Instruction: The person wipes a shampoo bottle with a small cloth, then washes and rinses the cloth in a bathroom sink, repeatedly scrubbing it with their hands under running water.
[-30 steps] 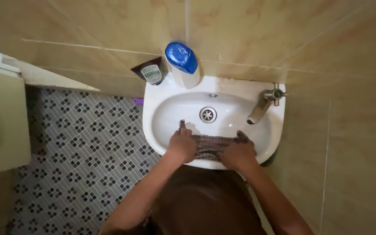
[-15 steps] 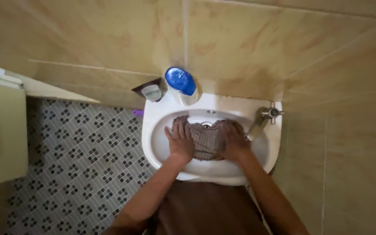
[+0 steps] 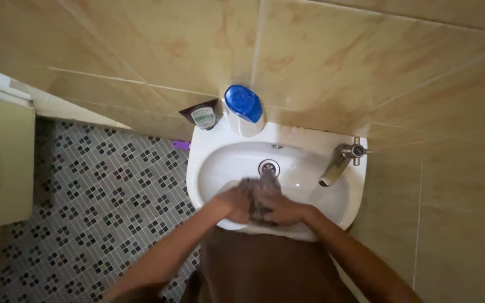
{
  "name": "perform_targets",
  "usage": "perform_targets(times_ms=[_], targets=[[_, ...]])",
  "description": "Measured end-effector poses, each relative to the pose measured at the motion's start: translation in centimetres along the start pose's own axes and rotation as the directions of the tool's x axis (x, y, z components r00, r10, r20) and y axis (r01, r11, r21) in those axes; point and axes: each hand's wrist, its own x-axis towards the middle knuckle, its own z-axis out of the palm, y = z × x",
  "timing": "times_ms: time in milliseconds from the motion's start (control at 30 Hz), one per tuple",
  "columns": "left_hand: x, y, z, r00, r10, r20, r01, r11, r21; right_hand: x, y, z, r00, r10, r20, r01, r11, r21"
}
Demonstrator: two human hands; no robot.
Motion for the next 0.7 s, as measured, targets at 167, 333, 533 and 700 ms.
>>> perform_targets(times_ms=[167,333,533,700], targets=[[-8.2,2.7,-4.1,0.998,0.005,0.06,0.024,0.883,-0.469,-7.3,-6.9,-4.5,0.892,0.313,0.327,-0.36,0.928,0.094],[-8.8,3.6,-6.7,0.951,-0.277,0.141,0.305,0.915,-0.264,-9.7,-10.1,-7.0,0.693,0.702,0.164,-0.645,0.705,-0.295],[2.2,0.9,0.0,0.799,-0.502,-0.331,0.568,0.811,0.142,-3.6,-1.6,-3.0,0.822,0.386,-0.419,-0.532,0.784,-0.32],[5.2,-2.2,2.5,0.761,-0.416,-0.498,0.406,0.904,-0.135,1.8,2.7,-1.7,0.879,0.297,-0.374,-0.436,0.819,-0.374]])
